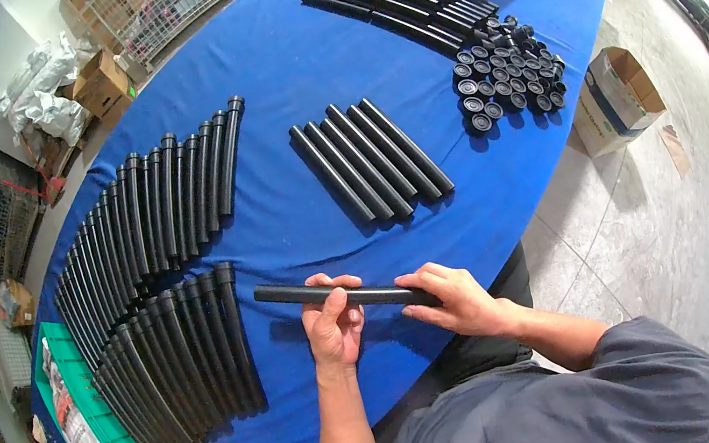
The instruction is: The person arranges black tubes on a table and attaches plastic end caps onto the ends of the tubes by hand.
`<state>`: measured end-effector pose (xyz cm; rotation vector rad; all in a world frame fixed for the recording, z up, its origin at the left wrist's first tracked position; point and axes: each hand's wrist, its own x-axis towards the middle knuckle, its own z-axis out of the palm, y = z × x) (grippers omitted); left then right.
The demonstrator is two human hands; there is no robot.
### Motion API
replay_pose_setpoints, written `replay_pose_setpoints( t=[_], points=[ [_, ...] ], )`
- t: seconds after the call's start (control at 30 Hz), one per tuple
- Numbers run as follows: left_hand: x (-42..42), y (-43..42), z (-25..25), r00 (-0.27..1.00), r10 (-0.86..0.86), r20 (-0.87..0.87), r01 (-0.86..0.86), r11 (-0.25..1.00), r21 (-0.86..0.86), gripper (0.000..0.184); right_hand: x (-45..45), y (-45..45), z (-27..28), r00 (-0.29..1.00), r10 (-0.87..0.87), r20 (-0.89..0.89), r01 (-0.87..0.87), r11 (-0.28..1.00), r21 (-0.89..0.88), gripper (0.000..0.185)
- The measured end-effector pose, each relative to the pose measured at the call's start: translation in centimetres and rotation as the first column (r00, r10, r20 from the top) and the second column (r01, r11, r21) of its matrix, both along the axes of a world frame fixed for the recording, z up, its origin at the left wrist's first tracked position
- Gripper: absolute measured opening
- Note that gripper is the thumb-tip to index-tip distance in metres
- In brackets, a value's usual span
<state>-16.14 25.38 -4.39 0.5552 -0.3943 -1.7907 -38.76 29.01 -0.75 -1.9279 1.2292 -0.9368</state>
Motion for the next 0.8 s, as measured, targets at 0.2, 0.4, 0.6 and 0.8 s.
replay_pose_setpoints(
  t=[0.2,0.4,0.6,0.8],
  points=[
    [-0.3,0.1,0.6,0.997,0.009,0.075,-0.011,1.0,0.024,0.026,-0.4,-0.2,0.8,0.983,-0.032,0.178,-0.029,0.943,0.331,0.045],
    [-0.1,0.1,0.1,0.997,-0.002,0.082,0.003,1.0,-0.009,0.027,-0.5,-0.4,1.6,0.931,-0.195,0.308,-0.135,0.601,0.788,0.043],
    [0.0,0.0,-0.2,0.999,-0.004,0.042,0.004,1.0,-0.006,0.026,-0.3,-0.3,1.1,0.971,-0.094,0.219,-0.015,0.894,0.449,0.041],
    [-0.3,0.1,0.3,0.996,-0.019,0.085,0.016,0.999,0.033,0.027,-0.2,0.3,0.2,0.998,-0.067,-0.007,0.067,0.998,-0.012,0.043]
  ],
)
